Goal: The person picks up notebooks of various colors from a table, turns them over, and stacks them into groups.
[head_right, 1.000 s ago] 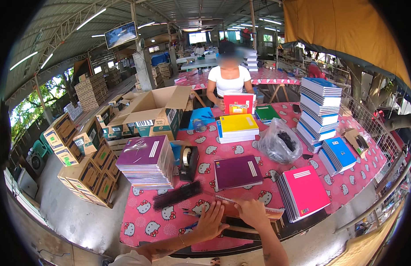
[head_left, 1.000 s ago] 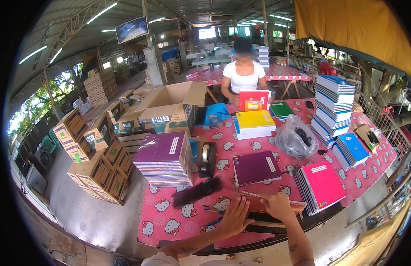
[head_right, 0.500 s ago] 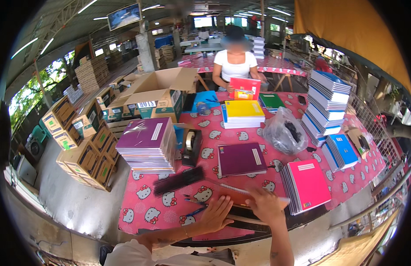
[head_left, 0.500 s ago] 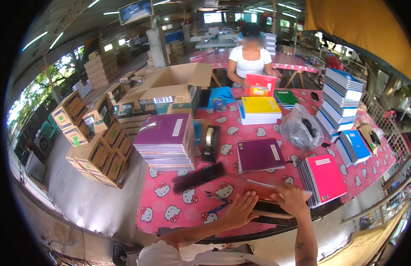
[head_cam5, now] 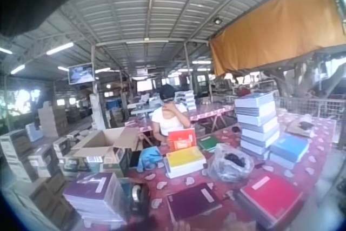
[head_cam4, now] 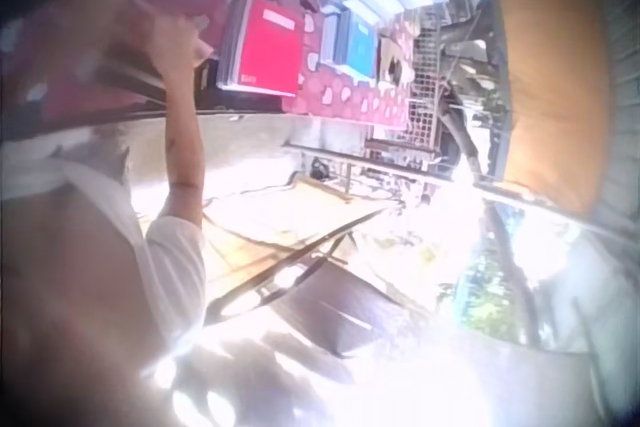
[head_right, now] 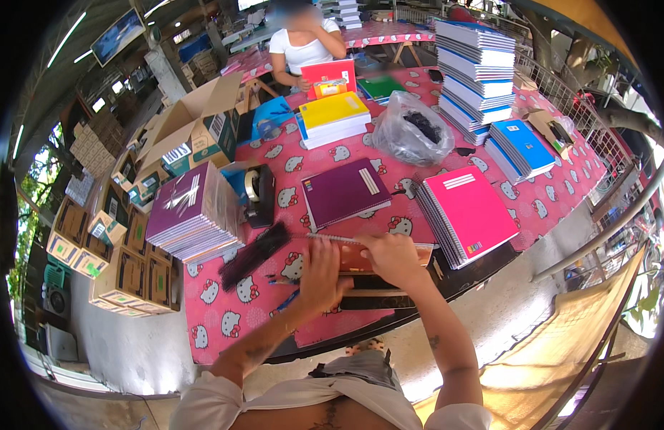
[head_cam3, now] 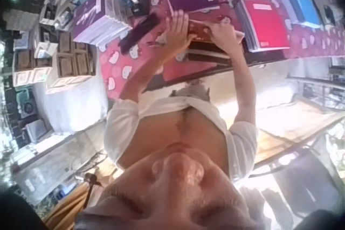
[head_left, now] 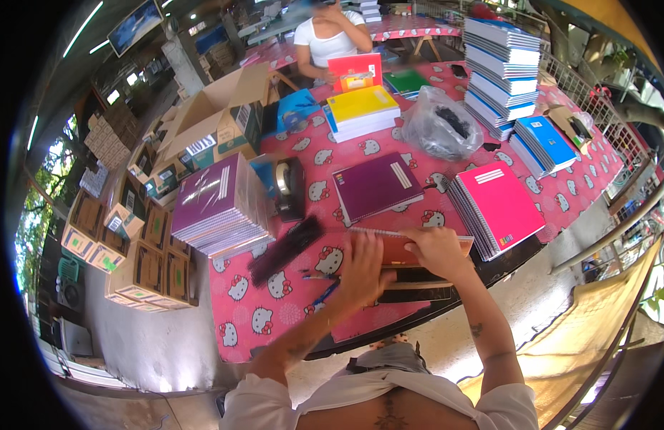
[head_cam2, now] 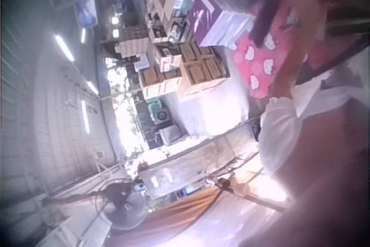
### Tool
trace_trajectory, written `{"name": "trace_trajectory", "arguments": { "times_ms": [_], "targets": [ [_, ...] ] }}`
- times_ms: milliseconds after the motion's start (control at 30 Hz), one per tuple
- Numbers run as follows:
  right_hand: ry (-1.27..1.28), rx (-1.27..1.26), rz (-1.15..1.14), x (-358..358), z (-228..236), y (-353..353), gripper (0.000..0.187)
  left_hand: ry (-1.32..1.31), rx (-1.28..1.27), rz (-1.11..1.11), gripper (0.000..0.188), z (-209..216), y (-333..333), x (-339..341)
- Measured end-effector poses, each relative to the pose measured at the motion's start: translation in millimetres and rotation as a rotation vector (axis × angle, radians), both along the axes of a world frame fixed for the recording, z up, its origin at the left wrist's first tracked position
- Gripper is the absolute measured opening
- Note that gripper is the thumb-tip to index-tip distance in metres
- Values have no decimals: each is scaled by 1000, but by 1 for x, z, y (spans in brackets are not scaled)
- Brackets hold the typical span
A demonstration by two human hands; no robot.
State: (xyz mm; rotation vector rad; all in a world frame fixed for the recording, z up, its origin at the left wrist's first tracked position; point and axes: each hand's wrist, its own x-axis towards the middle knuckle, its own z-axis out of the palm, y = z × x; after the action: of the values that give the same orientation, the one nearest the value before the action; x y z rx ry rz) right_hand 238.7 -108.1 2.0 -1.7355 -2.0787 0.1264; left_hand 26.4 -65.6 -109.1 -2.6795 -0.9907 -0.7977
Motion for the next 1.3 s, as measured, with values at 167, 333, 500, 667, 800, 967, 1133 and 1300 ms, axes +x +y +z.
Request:
{"name": "trace_trajectory", "arguments": {
  "times_ms": [167,333,500,667,800,967,1133,1300],
  "targets": [
    [72,65,60,2,-7,4,31,-97,68,134,82,83,59,28],
    [-31,36,3,4,-8,0,39,362,-318,-4,81,30,-27,14],
    [-78,-227,-41,14,7,-8,54,-2,70,56,83,46,12,44],
    [516,259,3,75,-6,-56,88,-6,-76,-57,60,81,-21,29],
    [1388,-118,194,94,-93,-40,66,99,-256,-261,31,110,23,29],
    [1465,-155,214,79,-64,-44,44,-16,-149,-278,21,117,29,31],
    [1278,-78,212,81,-49,-39,40,-61,-73,-351,27,107,28,39],
    [1107,-250,173,82,-54,-41,36,109,105,-21,67,99,13,54]
  ]
}}
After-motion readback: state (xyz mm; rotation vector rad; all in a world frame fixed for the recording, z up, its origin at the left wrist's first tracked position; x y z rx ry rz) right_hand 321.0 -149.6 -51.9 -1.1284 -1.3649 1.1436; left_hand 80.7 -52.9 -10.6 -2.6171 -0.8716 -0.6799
